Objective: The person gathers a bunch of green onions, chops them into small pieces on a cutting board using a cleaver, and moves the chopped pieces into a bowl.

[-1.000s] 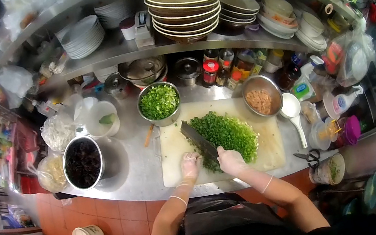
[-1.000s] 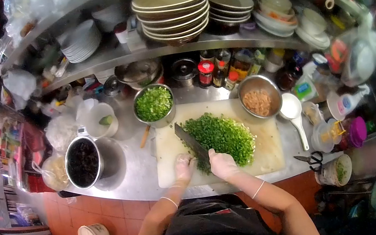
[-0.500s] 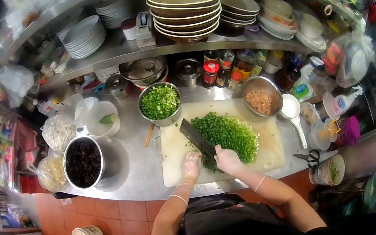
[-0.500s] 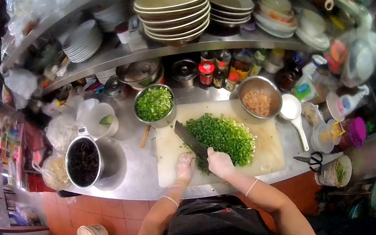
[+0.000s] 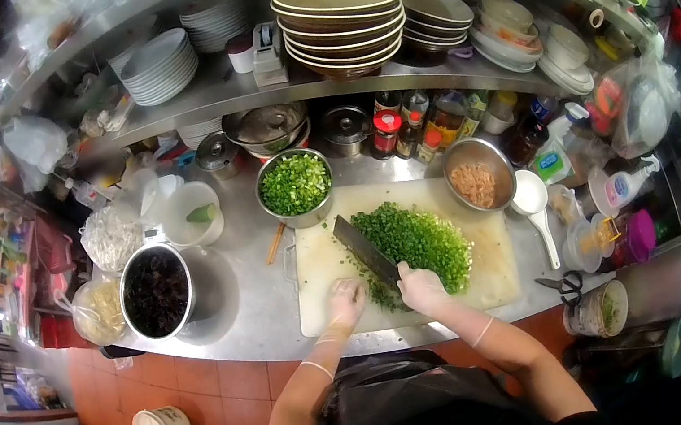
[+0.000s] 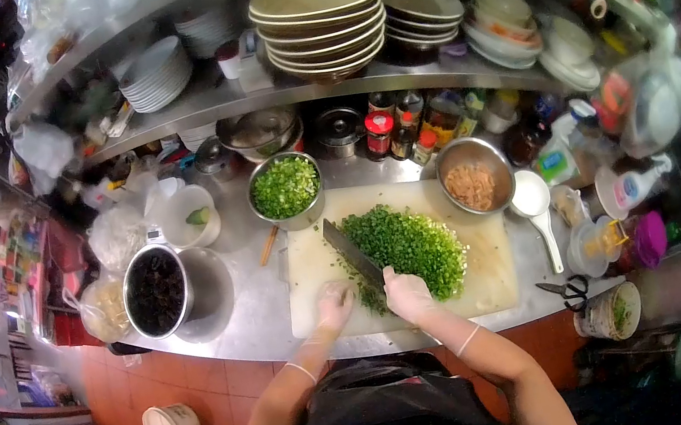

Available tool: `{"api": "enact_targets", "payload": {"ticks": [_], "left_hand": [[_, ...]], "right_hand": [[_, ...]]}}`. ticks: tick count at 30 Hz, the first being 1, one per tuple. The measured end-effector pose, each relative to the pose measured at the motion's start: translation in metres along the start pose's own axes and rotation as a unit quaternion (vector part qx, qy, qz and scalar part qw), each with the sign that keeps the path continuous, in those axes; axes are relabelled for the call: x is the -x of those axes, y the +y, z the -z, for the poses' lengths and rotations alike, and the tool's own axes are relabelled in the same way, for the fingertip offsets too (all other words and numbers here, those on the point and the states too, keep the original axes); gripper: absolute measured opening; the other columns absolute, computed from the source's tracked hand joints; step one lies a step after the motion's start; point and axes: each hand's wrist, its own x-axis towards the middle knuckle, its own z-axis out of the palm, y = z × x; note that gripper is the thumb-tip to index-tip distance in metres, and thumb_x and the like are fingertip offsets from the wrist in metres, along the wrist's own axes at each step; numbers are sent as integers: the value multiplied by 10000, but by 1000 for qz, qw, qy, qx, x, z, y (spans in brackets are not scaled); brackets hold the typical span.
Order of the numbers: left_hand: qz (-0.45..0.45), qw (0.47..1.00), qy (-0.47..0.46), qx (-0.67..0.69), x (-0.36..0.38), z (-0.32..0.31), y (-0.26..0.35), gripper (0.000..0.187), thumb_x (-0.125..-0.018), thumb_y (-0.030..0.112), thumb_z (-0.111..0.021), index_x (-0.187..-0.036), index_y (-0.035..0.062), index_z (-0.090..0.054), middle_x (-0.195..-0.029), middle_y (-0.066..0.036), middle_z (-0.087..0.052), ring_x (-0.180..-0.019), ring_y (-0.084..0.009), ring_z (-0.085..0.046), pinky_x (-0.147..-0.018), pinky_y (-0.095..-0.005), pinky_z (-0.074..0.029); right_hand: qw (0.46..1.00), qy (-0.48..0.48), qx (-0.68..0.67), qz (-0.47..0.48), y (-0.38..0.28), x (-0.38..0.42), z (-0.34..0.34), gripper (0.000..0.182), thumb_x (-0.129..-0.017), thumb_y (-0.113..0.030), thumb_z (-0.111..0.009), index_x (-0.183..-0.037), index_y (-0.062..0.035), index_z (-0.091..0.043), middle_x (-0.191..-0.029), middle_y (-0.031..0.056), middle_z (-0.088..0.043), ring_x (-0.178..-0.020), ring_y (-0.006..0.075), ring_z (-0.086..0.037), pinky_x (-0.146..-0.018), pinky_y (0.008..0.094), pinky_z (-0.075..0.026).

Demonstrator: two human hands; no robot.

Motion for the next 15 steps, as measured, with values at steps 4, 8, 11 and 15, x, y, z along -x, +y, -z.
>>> {"api": "enact_targets", "payload": {"ticks": [4,8,11,15], "left_hand": [[4,999,-42,-29,2,26,24,184,-765,125,-598,-939,66,-607,-946,-131,-604,-940,-309,-549,-833,-377,-452],[40,996,-79,14,-5,17,26,212,-763,141,-599,-957,55,-596,-959,-125,-603,-956,-321,-548,-853,-379,-451],[23,998,-43,34,-28,19,13,243,-754,111,-579,-987,42,-589,-983,-126,-602,-979,-337,-535,-881,-392,-436],[41,991,120,-45,-85,21,-15,291,-739,69,-540,-1025,47,-590,-1008,-135,-601,-1012,-348,-516,-918,-402,-410]], "right_hand": [[1000,-16,25,-4,1,7,-17,242,-839,-185,-518,-960,12,-448,-665,220,-604,-644,392,-612,-602,479,-492],[999,31,-19,4,6,1,-23,253,-840,-195,-522,-967,12,-452,-675,228,-604,-649,401,-607,-618,488,-488],[998,22,-39,-47,11,12,-2,274,-836,-205,-532,-987,10,-454,-691,235,-605,-662,409,-603,-632,498,-480],[995,46,-73,-57,17,25,14,267,-837,-193,-524,-988,17,-458,-690,241,-603,-680,408,-604,-649,497,-477]]}}
